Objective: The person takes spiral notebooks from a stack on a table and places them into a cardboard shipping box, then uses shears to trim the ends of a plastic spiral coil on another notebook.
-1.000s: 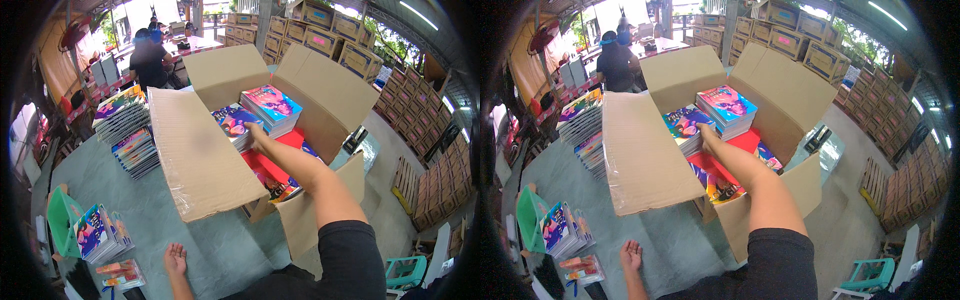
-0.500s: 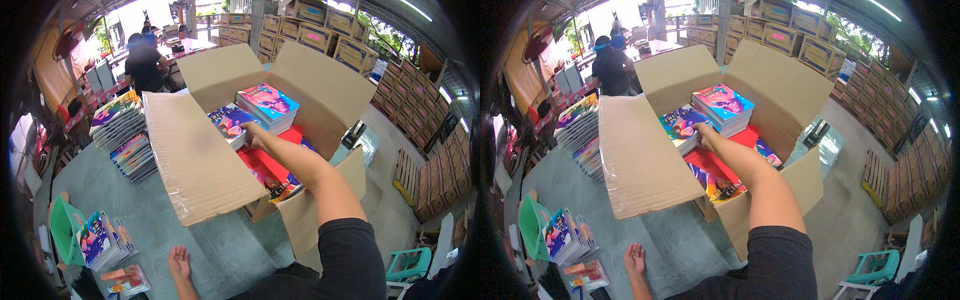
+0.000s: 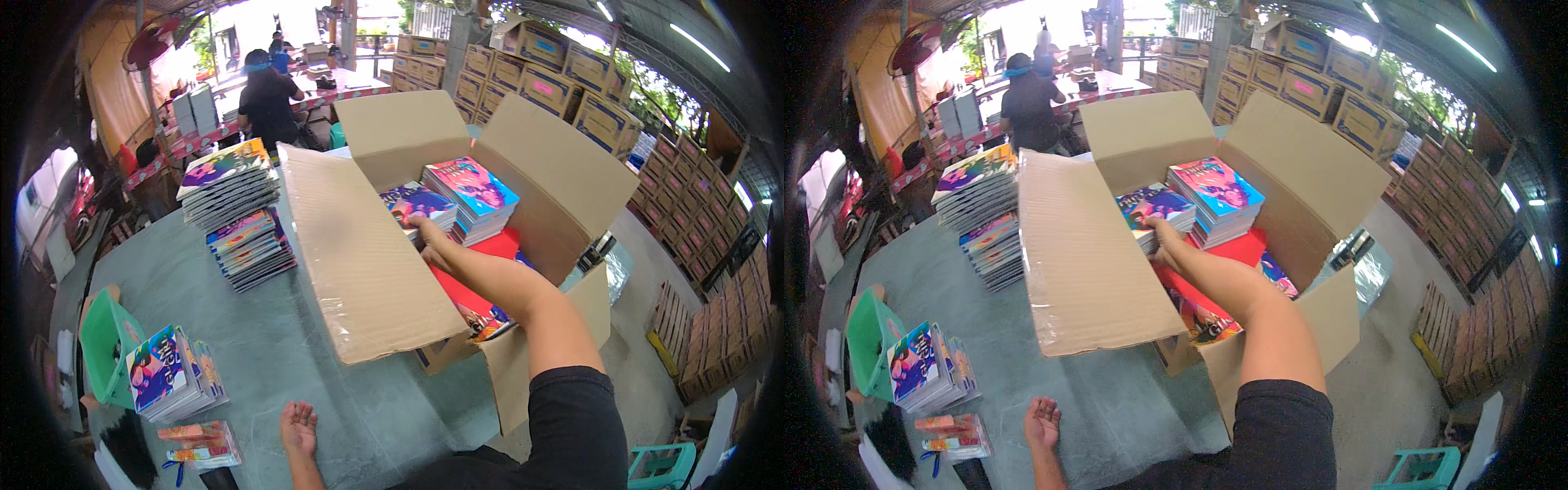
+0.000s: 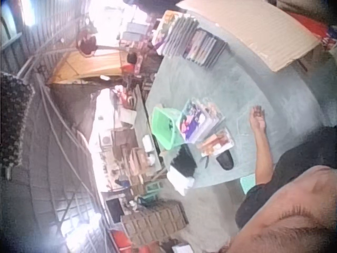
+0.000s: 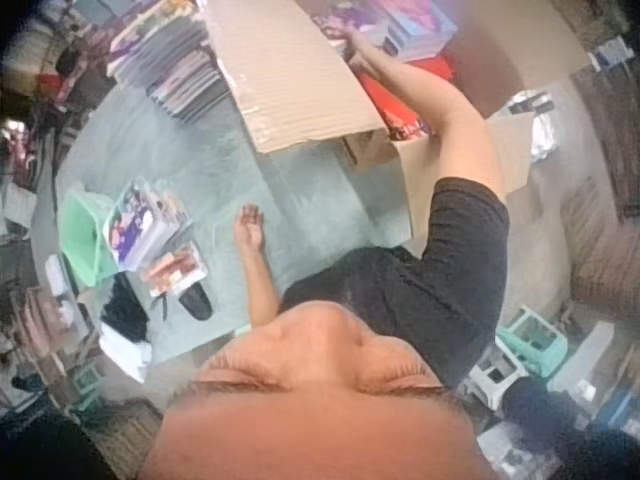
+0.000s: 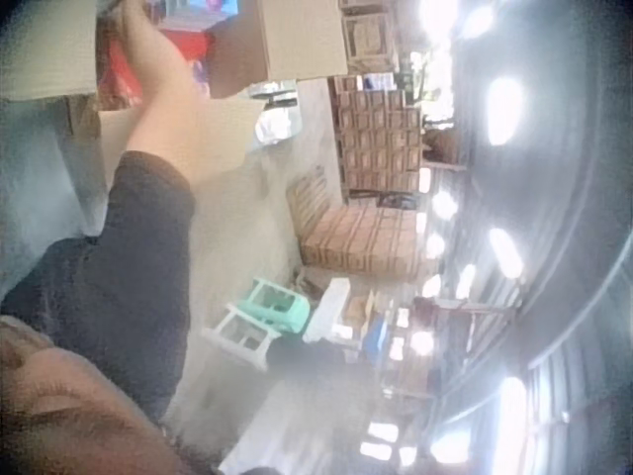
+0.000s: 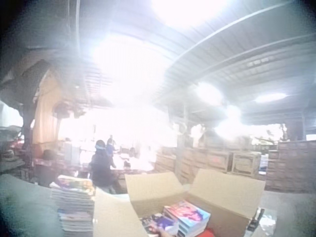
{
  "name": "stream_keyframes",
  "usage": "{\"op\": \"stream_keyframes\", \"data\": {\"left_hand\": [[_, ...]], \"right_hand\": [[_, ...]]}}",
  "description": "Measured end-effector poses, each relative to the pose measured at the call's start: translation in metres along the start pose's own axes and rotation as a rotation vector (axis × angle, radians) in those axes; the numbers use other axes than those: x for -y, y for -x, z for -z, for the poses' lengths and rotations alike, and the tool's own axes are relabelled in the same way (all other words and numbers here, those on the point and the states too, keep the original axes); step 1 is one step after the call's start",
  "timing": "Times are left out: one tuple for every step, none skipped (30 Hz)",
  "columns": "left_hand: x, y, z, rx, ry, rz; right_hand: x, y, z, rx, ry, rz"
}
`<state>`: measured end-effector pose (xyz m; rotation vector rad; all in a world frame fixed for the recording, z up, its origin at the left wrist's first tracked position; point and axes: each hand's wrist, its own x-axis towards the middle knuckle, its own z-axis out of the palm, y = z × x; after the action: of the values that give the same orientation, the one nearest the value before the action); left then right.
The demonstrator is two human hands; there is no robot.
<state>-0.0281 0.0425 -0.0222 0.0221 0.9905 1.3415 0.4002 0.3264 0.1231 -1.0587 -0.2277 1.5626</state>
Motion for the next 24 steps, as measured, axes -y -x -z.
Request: {"op": "stream_keyframes", "data": {"left_hand": [[0.000,0.000,0.003,0.013,-0.008,0.000],[0.001,0.001,0.001,0.023,-0.039,0.008],[-0.010,0.011,0.010,-0.019,-0.051,-0.035],[-0.016,0.019,0.013,-0.038,-0.066,-0.054],[-0.019,0.024,0.011,-0.020,-0.117,-0.058],[-0.022,0.026,0.004,0.007,-0.171,-0.053],[-0.029,0.032,0.002,0.002,-0.212,-0.068],[-0.040,0.041,-0.007,0.031,-0.245,-0.085],[-0.052,0.045,-0.023,0.065,-0.279,-0.091],[-0.064,0.045,-0.039,0.109,-0.346,-0.143],[-0.074,0.049,-0.072,0.178,-0.404,-0.198],[-0.089,0.061,-0.100,0.240,-0.397,-0.278],[-0.107,0.070,-0.118,0.301,-0.381,-0.338],[-0.128,0.078,-0.131,0.356,-0.384,-0.411],[-0.143,0.090,-0.147,0.452,-0.359,-0.460],[-0.158,0.099,-0.158,0.545,-0.342,-0.509],[-0.176,0.104,-0.162,0.622,-0.314,-0.476],[-0.192,0.107,-0.163,0.709,-0.282,-0.436],[-0.210,0.112,-0.167,0.772,-0.259,-0.359],[-0.228,0.120,-0.174,0.838,-0.239,-0.280],[-0.241,0.128,-0.173,0.897,-0.227,-0.210],[-0.248,0.124,-0.159,0.853,-0.201,-0.174],[-0.256,0.113,-0.140,0.821,-0.174,-0.139],[-0.264,0.108,-0.125,0.783,-0.141,-0.102]], "right_hand": [[0.004,-0.003,0.004,-0.039,0.000,0.007],[0.015,-0.001,0.011,-0.084,0.004,0.023],[0.012,0.024,-0.028,0.013,0.010,-0.034],[0.020,0.057,-0.056,0.004,0.088,-0.011],[0.033,0.089,-0.071,0.084,0.217,0.026],[0.048,0.105,-0.067,0.131,0.268,0.111],[0.056,0.132,-0.077,0.240,0.326,0.189],[0.062,0.171,-0.090,0.218,0.372,0.279],[0.072,0.217,-0.098,0.170,0.422,0.382],[0.098,0.212,-0.082,0.252,0.353,0.382],[0.112,0.246,-0.081,0.462,0.312,0.411],[0.107,0.288,-0.102,0.636,0.363,0.423],[0.101,0.308,-0.111,0.566,0.278,0.442],[0.096,0.319,-0.124,0.493,0.198,0.463],[0.088,0.332,-0.141,0.548,0.189,0.433],[0.072,0.343,-0.157,0.600,0.174,0.400],[0.053,0.350,-0.172,0.655,0.157,0.361],[0.035,0.352,-0.183,0.692,0.176,0.272],[0.016,0.353,-0.190,0.714,0.194,0.200],[0.000,0.353,-0.195,0.734,0.210,0.132],[-0.022,0.354,-0.201,0.674,0.269,0.101],[-0.043,0.352,-0.203,0.616,0.330,0.069],[-0.057,0.342,-0.200,0.720,0.480,0.035],[-0.070,0.334,-0.199,0.821,0.634,-0.006]]}}
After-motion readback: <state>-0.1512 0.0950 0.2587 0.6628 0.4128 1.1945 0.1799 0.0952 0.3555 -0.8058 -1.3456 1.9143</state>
